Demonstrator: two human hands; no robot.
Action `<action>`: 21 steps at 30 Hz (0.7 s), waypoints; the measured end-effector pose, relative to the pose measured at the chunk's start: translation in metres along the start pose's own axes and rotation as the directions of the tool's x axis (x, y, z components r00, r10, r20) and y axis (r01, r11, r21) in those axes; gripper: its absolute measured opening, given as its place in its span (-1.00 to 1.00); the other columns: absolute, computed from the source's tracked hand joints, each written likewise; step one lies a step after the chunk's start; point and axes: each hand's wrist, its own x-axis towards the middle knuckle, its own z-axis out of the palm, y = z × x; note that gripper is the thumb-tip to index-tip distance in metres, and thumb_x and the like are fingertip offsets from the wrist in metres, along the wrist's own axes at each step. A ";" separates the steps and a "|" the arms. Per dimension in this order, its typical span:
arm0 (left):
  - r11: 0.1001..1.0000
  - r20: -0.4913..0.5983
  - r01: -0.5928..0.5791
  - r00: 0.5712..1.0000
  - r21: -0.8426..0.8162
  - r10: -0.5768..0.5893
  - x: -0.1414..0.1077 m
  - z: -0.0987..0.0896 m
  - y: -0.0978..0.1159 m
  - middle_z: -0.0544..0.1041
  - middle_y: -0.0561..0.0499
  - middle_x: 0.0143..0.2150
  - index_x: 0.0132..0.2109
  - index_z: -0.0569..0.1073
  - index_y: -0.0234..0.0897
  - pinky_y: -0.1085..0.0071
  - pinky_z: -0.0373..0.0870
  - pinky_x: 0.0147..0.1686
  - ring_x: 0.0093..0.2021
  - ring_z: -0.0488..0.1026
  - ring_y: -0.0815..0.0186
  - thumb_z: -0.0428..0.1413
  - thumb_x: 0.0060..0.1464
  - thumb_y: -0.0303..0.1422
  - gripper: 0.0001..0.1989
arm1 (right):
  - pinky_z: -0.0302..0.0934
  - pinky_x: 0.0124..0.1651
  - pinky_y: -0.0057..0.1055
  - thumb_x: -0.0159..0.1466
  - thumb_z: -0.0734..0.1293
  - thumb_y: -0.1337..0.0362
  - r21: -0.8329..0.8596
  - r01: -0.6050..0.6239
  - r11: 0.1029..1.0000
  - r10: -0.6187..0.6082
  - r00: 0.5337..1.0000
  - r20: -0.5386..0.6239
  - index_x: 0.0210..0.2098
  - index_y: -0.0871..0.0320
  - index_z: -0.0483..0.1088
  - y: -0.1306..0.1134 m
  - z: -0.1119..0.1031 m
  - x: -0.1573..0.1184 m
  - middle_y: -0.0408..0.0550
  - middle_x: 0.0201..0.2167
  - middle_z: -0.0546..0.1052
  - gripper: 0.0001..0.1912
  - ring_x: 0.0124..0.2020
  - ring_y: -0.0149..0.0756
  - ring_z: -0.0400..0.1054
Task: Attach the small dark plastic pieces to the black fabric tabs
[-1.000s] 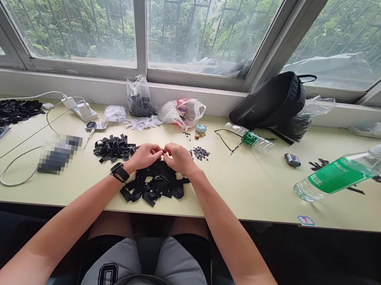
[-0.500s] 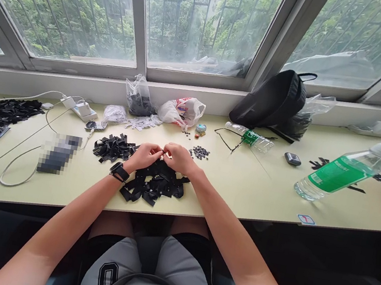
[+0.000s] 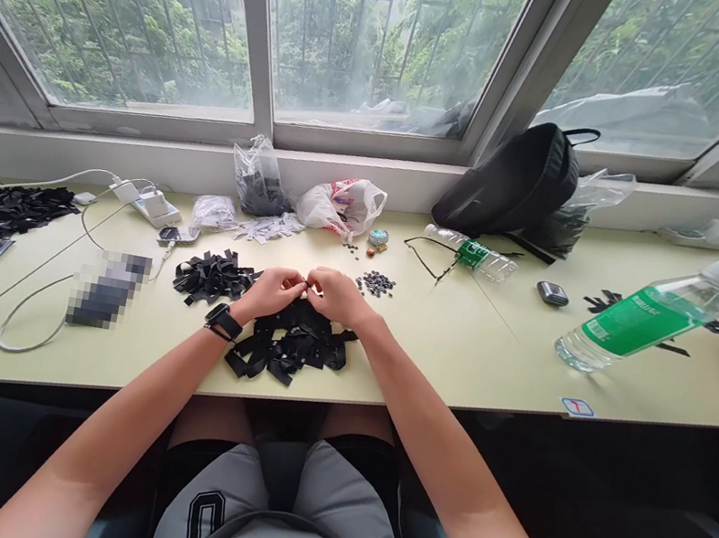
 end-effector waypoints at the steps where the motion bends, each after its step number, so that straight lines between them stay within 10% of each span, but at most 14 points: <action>1: 1.000 0.001 0.002 1.000 0.000 -0.002 0.000 0.000 0.000 0.62 -0.02 -0.33 -0.26 0.61 -0.32 0.43 0.33 -0.35 -0.36 0.46 0.30 0.09 0.20 -0.16 -0.67 | -0.01 -0.31 -0.42 0.29 0.29 0.33 0.000 0.002 1.000 -0.002 1.000 0.000 -0.32 0.15 0.39 0.000 0.000 0.000 -0.06 -0.32 0.47 -0.94 -0.36 -0.33 0.24; 21: 1.000 0.003 -0.006 1.000 0.006 0.006 0.000 0.000 0.004 0.62 -0.03 -0.35 -0.28 0.61 -0.32 0.43 0.34 -0.36 -0.37 0.46 0.29 0.10 0.19 -0.14 -0.66 | 0.01 -0.28 -0.41 0.32 0.29 0.31 -0.032 -0.018 0.999 0.020 0.998 0.051 -0.30 0.16 0.42 -0.001 -0.002 -0.001 -0.02 -0.28 0.50 -0.91 -0.31 -0.30 0.29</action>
